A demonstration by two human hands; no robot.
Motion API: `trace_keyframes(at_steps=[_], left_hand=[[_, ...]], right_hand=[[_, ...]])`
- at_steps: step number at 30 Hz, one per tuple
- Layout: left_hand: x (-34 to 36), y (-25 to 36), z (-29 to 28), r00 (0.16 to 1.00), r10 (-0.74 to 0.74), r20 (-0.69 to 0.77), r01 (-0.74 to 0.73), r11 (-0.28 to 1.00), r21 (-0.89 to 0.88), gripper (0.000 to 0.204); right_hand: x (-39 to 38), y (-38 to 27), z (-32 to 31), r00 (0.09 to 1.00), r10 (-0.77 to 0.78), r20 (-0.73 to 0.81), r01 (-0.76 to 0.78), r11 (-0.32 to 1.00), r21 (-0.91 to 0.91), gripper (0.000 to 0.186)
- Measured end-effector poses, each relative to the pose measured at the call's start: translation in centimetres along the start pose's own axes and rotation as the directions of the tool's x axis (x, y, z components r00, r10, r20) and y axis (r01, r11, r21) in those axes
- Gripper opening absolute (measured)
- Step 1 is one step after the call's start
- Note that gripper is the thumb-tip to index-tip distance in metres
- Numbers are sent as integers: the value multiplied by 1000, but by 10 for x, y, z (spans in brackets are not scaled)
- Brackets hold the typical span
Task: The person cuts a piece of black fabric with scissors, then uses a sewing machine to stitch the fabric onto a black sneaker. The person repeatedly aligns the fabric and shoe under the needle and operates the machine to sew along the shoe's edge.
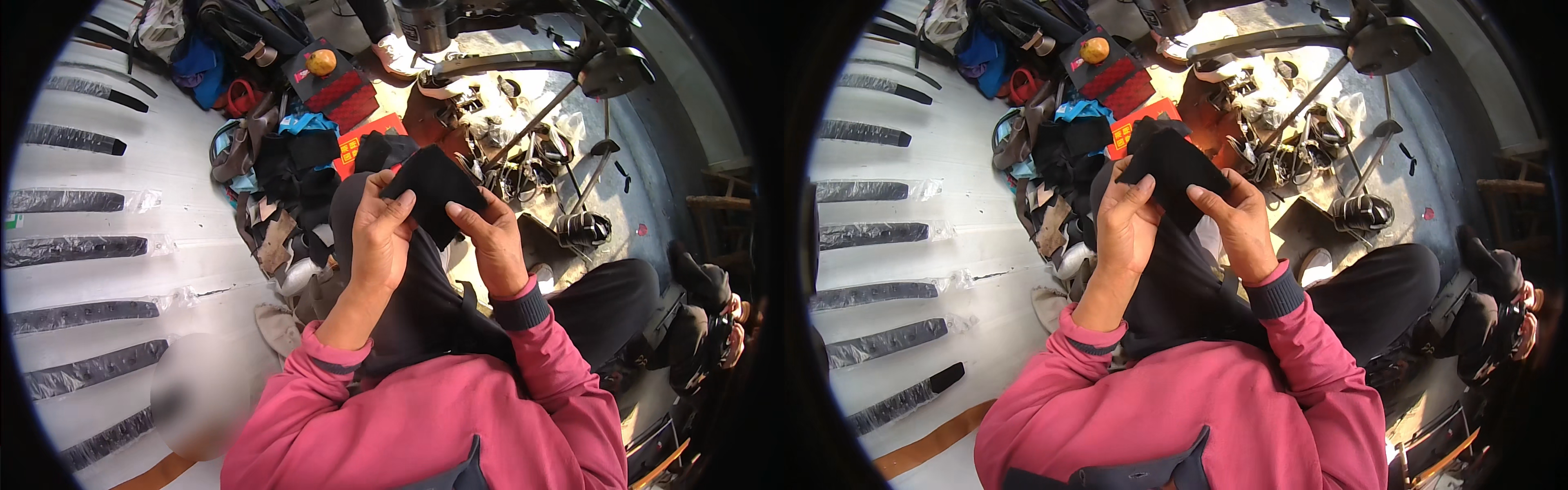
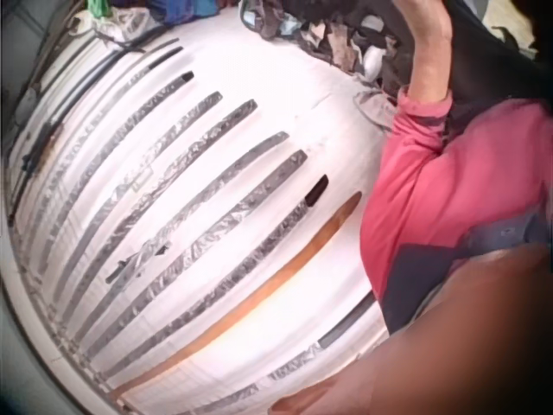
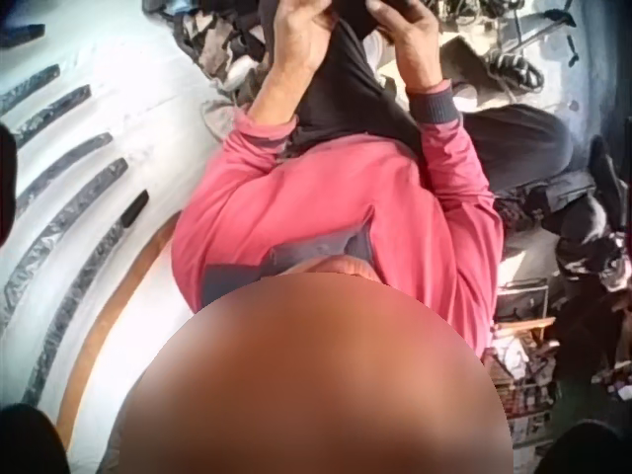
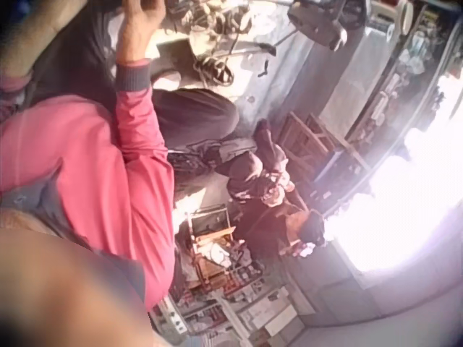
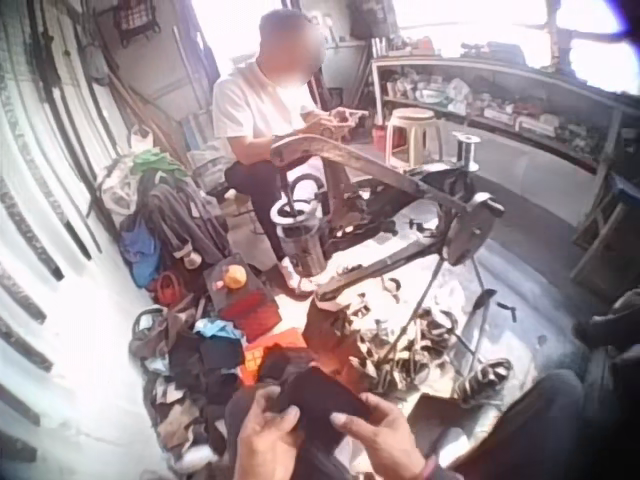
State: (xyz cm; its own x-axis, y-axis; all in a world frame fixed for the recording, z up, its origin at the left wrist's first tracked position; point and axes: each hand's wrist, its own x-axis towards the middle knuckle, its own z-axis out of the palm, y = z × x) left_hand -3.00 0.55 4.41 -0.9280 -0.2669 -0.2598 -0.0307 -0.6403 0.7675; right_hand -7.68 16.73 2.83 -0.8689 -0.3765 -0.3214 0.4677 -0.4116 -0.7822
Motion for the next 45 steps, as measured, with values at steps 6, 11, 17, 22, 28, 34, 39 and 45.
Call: trace_keyframes(at_steps=[6, 11, 17, 22, 28, 34, 39, 45], left_hand=[[-22, -16, -10, 879, -237, 414, 80, 928, 363, 73], [-35, -45, 5, 701, -471, 536, -46, 720, 692, 42], [-44, -99, 30, 877, -358, 319, 210, 885, 415, 11], [-41, -123, 39, 877, -408, 253, 332, 896, 293, 17], [-30, -133, 37, 869, -453, 199, 383, 870, 310, 22], [-28, -135, 29, 920, -335, 201, 167, 802, 573, 16], [-26, -108, 19, 803, 291, 520, -596, 423, 683, 34], [-34, -81, 1, 732, 476, 487, -672, 388, 631, 34]], right_hand=[[-63, -27, -65, 982, 149, 120, -67, 856, -512, 24], [-97, -36, -92, 963, 232, 135, -118, 818, -564, 24], [-112, -6, -120, 984, 178, -17, -178, 984, 33, 43], [-107, 21, -130, 972, 144, -185, -123, 985, 121, 26], [-91, 9, -150, 957, 193, -215, -193, 981, 20, 23], [-77, 6, -141, 959, 165, -231, -194, 975, -109, 21], [-67, 6, -122, 943, -318, 96, 331, 882, -334, 20], [-58, 13, -94, 820, -519, 243, 563, 651, -509, 12]])
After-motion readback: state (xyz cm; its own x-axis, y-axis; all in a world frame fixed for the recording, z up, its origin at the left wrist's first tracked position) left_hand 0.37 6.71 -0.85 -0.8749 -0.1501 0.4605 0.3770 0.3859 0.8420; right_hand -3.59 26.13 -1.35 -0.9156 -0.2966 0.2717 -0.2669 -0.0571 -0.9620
